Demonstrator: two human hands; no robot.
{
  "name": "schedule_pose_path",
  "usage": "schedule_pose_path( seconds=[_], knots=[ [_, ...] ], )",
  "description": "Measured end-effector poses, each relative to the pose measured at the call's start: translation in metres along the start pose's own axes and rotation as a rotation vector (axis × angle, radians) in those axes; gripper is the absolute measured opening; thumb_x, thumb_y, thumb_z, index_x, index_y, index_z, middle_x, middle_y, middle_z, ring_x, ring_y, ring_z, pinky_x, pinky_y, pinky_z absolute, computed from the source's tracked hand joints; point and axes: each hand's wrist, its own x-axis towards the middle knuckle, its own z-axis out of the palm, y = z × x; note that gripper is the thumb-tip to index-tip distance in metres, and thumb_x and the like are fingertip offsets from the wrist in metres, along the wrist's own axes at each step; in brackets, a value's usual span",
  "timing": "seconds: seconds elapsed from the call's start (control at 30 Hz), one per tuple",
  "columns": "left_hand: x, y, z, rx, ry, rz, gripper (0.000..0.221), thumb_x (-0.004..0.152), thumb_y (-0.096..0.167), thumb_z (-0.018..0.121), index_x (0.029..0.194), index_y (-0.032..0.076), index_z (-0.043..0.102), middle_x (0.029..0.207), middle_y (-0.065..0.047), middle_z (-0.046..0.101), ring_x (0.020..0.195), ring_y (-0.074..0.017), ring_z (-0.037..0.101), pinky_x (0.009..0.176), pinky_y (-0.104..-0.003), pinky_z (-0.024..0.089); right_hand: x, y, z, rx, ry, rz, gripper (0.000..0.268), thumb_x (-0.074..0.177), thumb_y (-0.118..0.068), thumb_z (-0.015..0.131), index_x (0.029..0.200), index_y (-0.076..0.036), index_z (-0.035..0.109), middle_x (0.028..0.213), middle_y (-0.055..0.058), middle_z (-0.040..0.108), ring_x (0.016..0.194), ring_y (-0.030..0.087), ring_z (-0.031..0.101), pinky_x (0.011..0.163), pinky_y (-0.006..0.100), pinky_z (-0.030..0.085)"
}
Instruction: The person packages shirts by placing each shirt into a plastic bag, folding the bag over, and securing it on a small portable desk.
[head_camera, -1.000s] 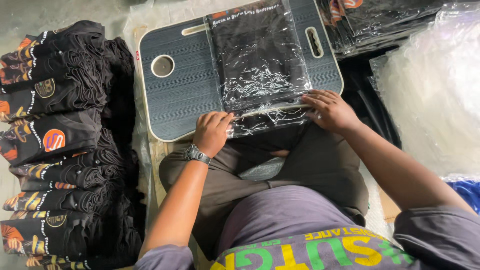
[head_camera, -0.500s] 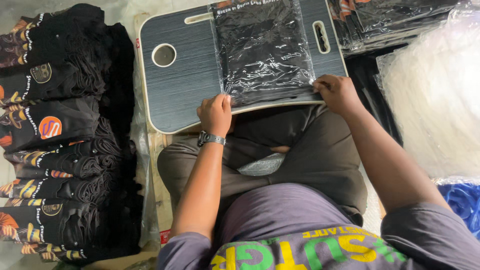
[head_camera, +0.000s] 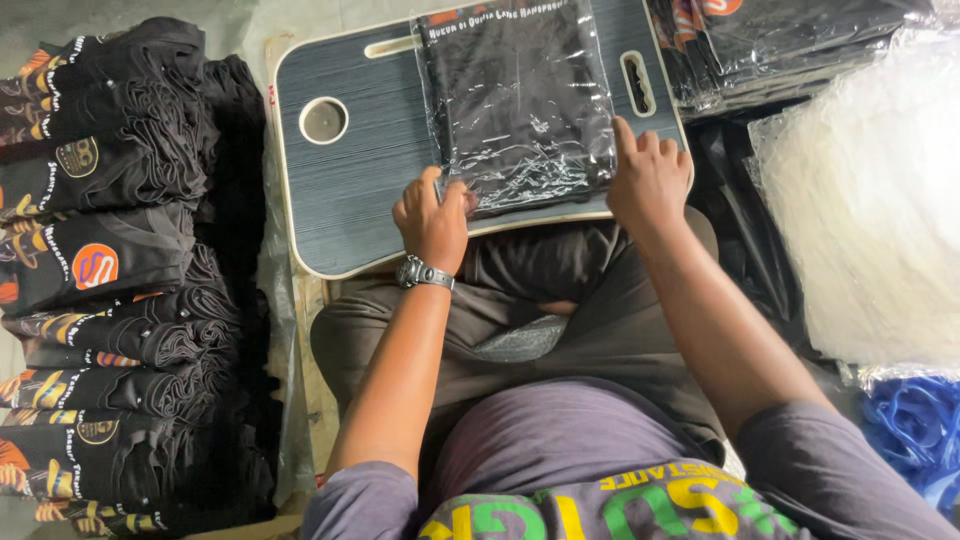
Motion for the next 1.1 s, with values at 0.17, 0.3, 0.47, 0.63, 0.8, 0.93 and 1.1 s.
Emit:
schedule_pose_path(
  seconds=[0.17,0.3,0.47,0.63,0.8,0.93,1.1],
  knots=[
    [-0.001,-0.003,0.001,0.054,-0.022,0.118,0.01,0.091,0.019,0.061,0.096,0.021,0.069,0.131,0.0,0.057,0.122,-0.0294,0.048,0.09,-0.057,0.038,-0.024,-0.09,-0.003,0.349,0.514,-0.76,0.052,0.068,-0.012,0.067,0.118,0.001,0.063,0.112,0.026,0.063,0.105,0.04,0.061,0.094,0.045,0.046],
    [-0.009,-0.022,0.027,0.171,-0.006,0.17,0.018,0.088,0.024,0.061,0.104,0.023,0.068,0.131,0.007,0.06,0.131,-0.0239,0.043,0.099,-0.059,0.03,-0.039,-0.133,0.01,0.207,0.012,-0.549,0.072,0.084,-0.039,0.056,0.146,-0.009,0.037,0.15,0.018,0.037,0.141,0.034,0.029,0.116,0.047,0.018],
    [-0.008,-0.007,0.004,0.14,-0.079,-0.028,0.03,0.093,0.033,0.054,0.118,0.024,0.068,0.148,-0.01,0.04,0.133,-0.0441,0.036,0.095,-0.074,0.027,-0.032,-0.123,0.004,0.133,-0.03,-0.34,0.078,0.087,-0.064,0.041,0.143,-0.01,0.043,0.148,0.011,0.043,0.139,0.024,0.036,0.113,0.052,0.016],
    [-0.012,-0.01,0.013,0.115,-0.111,-0.06,0.032,0.094,0.036,0.052,0.123,0.03,0.064,0.148,-0.012,0.038,0.134,-0.0467,0.033,0.095,-0.076,0.025,-0.033,-0.059,0.008,0.165,0.04,-0.274,0.076,0.086,-0.06,0.052,0.143,-0.011,0.045,0.148,0.007,0.044,0.139,0.021,0.037,0.114,0.054,0.016],
    [-0.013,-0.011,0.015,0.103,-0.152,-0.094,0.032,0.095,0.037,0.05,0.124,0.033,0.063,0.145,-0.01,0.043,0.136,-0.0444,0.032,0.097,-0.076,0.02,-0.037,-0.022,0.004,0.186,0.051,-0.184,0.084,0.087,-0.062,0.051,0.144,-0.001,0.041,0.151,0.019,0.036,0.139,0.034,0.033,0.112,0.057,0.021],
    [-0.013,-0.013,0.02,0.041,-0.206,-0.164,0.033,0.091,0.035,0.055,0.124,0.034,0.061,0.147,-0.009,0.039,0.137,-0.0446,0.03,0.099,-0.075,0.018,-0.035,-0.005,0.0,0.204,-0.067,-0.085,0.083,0.09,-0.064,0.04,0.149,-0.006,0.033,0.152,0.018,0.034,0.141,0.034,0.03,0.113,0.057,0.019],
    [0.036,0.016,-0.002,-0.107,-0.188,-0.23,0.038,0.086,0.029,0.061,0.124,0.028,0.056,0.15,-0.013,0.032,0.136,-0.0502,0.026,0.1,-0.077,0.018,0.001,-0.019,-0.03,0.196,-0.007,-0.007,0.084,0.084,-0.071,0.048,0.145,-0.012,0.043,0.148,0.015,0.042,0.136,0.039,0.036,0.11,0.058,0.025]
  ],
)
